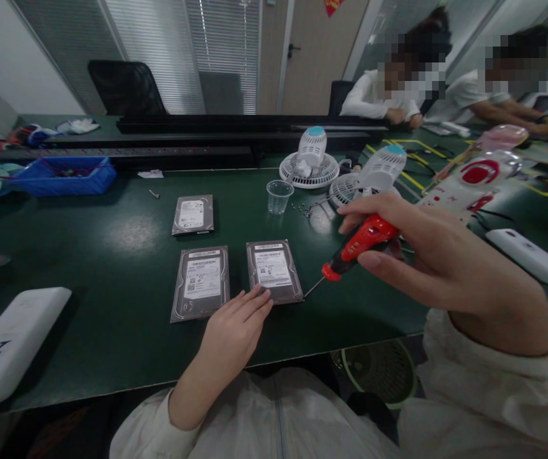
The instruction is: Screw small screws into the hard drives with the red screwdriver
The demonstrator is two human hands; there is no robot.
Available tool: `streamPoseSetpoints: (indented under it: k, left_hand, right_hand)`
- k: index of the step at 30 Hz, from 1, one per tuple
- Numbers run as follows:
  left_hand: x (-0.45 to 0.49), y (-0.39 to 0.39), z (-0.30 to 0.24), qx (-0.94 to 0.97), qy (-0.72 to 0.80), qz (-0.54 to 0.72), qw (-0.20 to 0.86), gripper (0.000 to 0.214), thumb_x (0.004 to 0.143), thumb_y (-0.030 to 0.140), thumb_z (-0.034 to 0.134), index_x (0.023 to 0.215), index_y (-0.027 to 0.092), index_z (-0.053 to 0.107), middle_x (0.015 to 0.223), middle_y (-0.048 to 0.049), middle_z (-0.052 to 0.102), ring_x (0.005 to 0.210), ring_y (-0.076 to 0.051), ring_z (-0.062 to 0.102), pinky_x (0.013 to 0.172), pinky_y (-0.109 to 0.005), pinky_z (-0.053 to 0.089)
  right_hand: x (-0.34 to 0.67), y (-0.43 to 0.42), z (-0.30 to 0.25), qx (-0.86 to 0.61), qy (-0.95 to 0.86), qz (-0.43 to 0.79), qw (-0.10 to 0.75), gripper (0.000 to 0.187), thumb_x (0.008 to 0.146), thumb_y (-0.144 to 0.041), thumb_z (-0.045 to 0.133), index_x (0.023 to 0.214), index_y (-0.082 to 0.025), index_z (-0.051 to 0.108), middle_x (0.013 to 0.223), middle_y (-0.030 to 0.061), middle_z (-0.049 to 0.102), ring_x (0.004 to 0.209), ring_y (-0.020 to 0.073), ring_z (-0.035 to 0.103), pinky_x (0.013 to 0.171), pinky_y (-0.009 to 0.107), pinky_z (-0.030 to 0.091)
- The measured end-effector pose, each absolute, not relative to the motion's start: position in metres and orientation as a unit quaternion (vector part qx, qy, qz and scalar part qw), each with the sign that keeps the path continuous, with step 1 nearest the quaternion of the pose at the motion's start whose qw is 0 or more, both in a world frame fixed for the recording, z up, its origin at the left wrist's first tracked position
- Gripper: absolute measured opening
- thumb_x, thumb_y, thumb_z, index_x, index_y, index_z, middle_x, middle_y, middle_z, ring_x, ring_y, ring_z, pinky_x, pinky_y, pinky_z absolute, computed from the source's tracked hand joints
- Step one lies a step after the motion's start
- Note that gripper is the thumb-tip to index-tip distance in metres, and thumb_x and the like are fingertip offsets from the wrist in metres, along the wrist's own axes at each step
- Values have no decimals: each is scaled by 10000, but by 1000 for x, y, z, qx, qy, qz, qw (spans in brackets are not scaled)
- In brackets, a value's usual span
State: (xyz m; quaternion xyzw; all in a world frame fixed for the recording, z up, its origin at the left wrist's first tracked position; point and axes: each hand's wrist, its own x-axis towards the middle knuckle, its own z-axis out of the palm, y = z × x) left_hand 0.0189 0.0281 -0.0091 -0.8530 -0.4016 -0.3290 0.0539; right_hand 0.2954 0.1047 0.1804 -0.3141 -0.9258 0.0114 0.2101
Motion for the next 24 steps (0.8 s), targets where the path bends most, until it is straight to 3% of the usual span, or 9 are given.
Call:
streamPoseSetpoints:
  k: [2,4,6,9,13,15,18,20,24]
  left_hand:
    - [19,28,-9,-853,-402,-328,57,307,1065,73,505,1217,115,767,1304,-120,818,1233,-296,786,1021,-456,690]
    - [18,29,-10,-854,-400,-328,62,308,1063,72,502,1207,123,770,1297,-112,822,1225,-288,789,1020,-444,691]
    - [18,29,-10,-854,-399,-328,64,310,1061,69,498,1196,123,772,1288,-110,825,1213,-287,795,1012,-441,694]
    - [18,29,-10,-853,-397,-332,61,308,1061,72,498,1199,111,771,1287,-118,824,1211,-299,795,1000,-458,700]
    - [19,29,-9,-853,-395,-337,57,305,1064,74,500,1197,108,772,1288,-120,824,1204,-306,798,995,-472,702]
    - [20,29,-9,-853,-394,-337,58,303,1063,73,503,1198,106,772,1285,-122,824,1203,-309,798,993,-477,702]
    - [20,29,-9,-853,-395,-336,59,303,1063,72,503,1201,103,771,1280,-128,825,1206,-310,797,993,-480,702]
    - [20,28,-9,-853,-396,-337,57,302,1060,68,505,1200,103,770,1278,-130,825,1204,-311,798,991,-484,702]
    - [19,28,-10,-852,-396,-337,57,297,1056,66,514,1201,108,770,1287,-129,823,1208,-306,797,997,-473,700]
  right_hand:
    - [296,104,182,-288,-935,38,206,376,1009,-341,554,1376,-259,544,1177,95,769,861,250,762,688,370,541]
    - [296,104,182,-272,-938,52,210,410,984,-284,576,1391,-262,537,1199,83,774,881,235,769,719,357,561]
    - [296,104,179,-275,-935,39,222,364,991,-299,625,1345,-236,571,989,33,784,725,185,732,650,311,528]
    - [295,104,175,-309,-920,-35,239,316,1014,-434,682,1228,-208,635,676,-43,653,499,130,570,524,286,399]
    - [297,104,175,-327,-914,-89,223,337,1045,-527,607,1153,-211,657,584,-48,554,451,146,510,499,310,324]
    - [299,104,178,-303,-926,-76,214,334,1046,-457,577,1219,-178,644,636,-26,618,463,151,540,507,312,340]
    - [299,103,181,-279,-937,-28,208,386,1002,-314,555,1347,-147,603,914,61,774,605,170,666,572,312,432]
    - [298,102,182,-278,-935,7,221,395,980,-257,566,1359,-156,606,1066,86,798,718,174,718,631,304,484]
    - [293,104,177,-295,-920,9,259,310,970,-261,629,1256,-149,676,972,68,782,733,176,712,681,308,514]
